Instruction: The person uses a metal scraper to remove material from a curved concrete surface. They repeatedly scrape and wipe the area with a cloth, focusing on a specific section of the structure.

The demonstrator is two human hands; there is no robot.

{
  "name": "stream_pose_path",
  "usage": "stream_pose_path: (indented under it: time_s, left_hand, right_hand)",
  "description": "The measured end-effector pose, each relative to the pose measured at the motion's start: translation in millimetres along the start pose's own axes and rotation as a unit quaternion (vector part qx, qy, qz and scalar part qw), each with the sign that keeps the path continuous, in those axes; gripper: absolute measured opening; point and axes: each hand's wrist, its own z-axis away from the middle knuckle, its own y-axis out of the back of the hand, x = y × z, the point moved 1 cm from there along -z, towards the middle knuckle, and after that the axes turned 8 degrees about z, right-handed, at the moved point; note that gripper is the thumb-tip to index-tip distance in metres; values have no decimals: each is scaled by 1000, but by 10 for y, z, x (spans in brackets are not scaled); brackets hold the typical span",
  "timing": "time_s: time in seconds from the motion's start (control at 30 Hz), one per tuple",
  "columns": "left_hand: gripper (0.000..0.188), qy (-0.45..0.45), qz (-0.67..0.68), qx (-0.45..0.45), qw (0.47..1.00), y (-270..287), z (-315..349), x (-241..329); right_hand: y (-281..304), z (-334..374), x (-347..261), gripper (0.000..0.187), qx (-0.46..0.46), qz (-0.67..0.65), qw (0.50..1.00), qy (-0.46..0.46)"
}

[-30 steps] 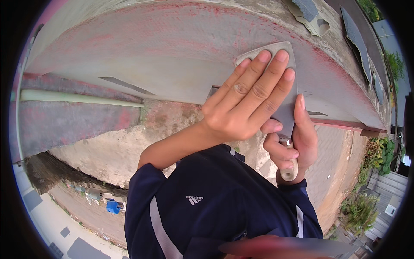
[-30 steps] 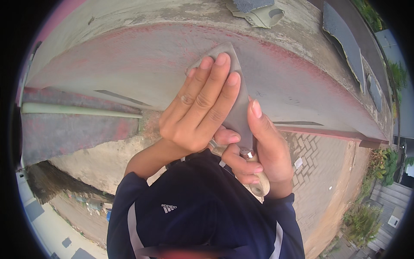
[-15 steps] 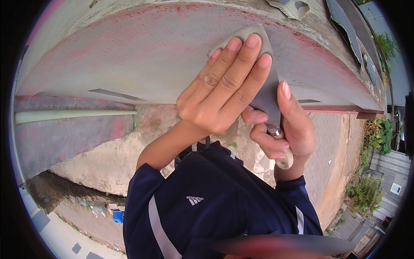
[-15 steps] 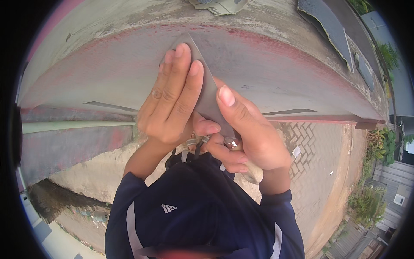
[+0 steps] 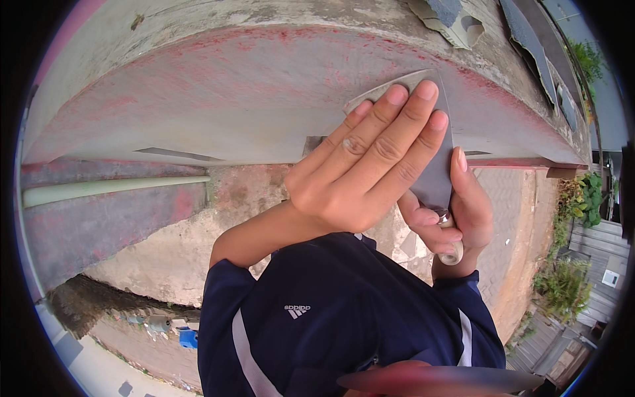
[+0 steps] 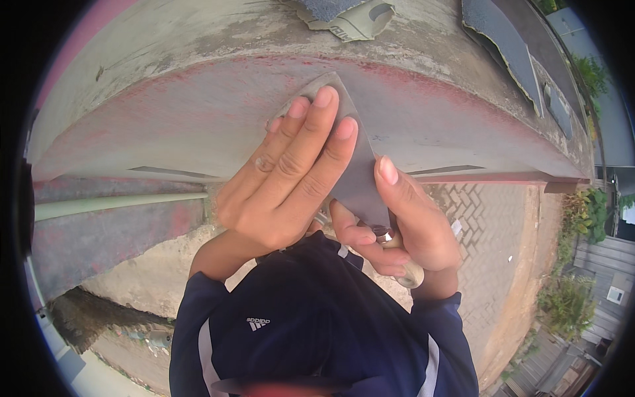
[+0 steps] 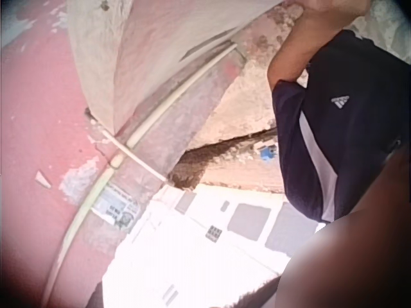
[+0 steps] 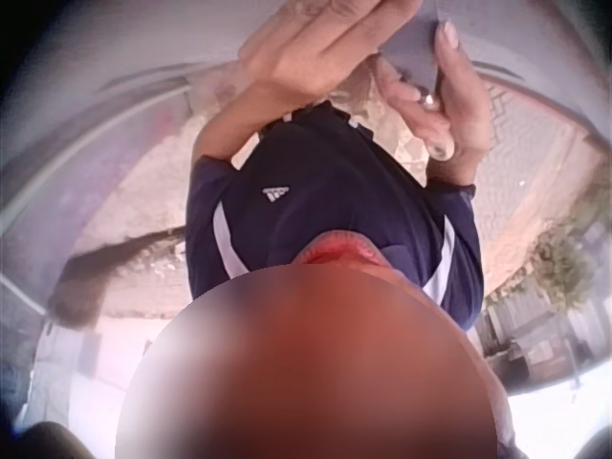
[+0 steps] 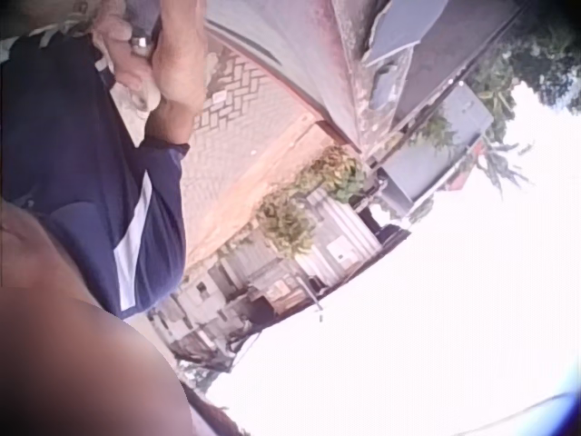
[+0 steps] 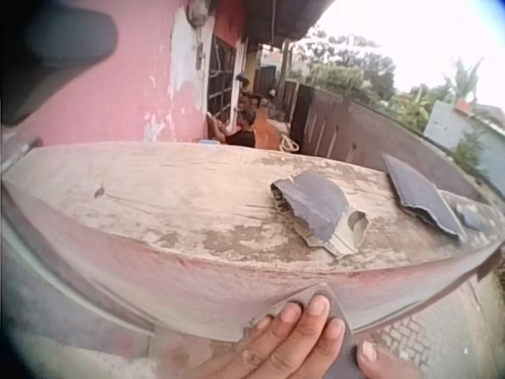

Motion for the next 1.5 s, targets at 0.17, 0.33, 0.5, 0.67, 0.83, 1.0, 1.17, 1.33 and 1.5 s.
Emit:
stream_pose_path:
  time_s: [0.17, 0.33, 0.5, 0.67, 0.83, 1.0, 1.17, 1.33, 1.5]
  left_hand:
    - [28, 30, -7, 53, 998, 45, 11, -80]
    - [26, 4, 12, 21, 1000, 52, -13, -62]
    - [27, 59, 30, 43, 997, 52, 4, -20]
    - [31, 88, 15, 6, 996, 13, 36, 64]
    - [24, 63, -56, 179, 980, -121, -52, -28]
    - [26, 59, -30, 146, 987, -147, 89, -58]
    - [26, 79, -20, 219, 972, -113, 100, -162]
    - [30, 93, 45, 70, 992, 5, 91, -38]
    - [31, 104, 63, 95, 988, 13, 128, -40]
  right_hand:
    - [-50, 14, 11, 59, 35, -32, 997, -58]
    - [-94, -1, 15, 59, 42, -76, 995, -41]
    - [-87, -40, 53, 57, 14, -39, 998, -45]
    - [-31, -64, -8, 65, 14, 4, 999, -53]
    - [-18, -102, -82, 54, -90, 9, 993, -82]
    - [-16, -114, -99, 53, -97, -12, 992, -76]
    - [-81, -181, -115, 58, -129, 23, 987, -96]
    - [-167, -126, -113, 63, -16, -19, 995, -95]
    - [-150, -124, -81, 65, -30, -3, 997, -78]
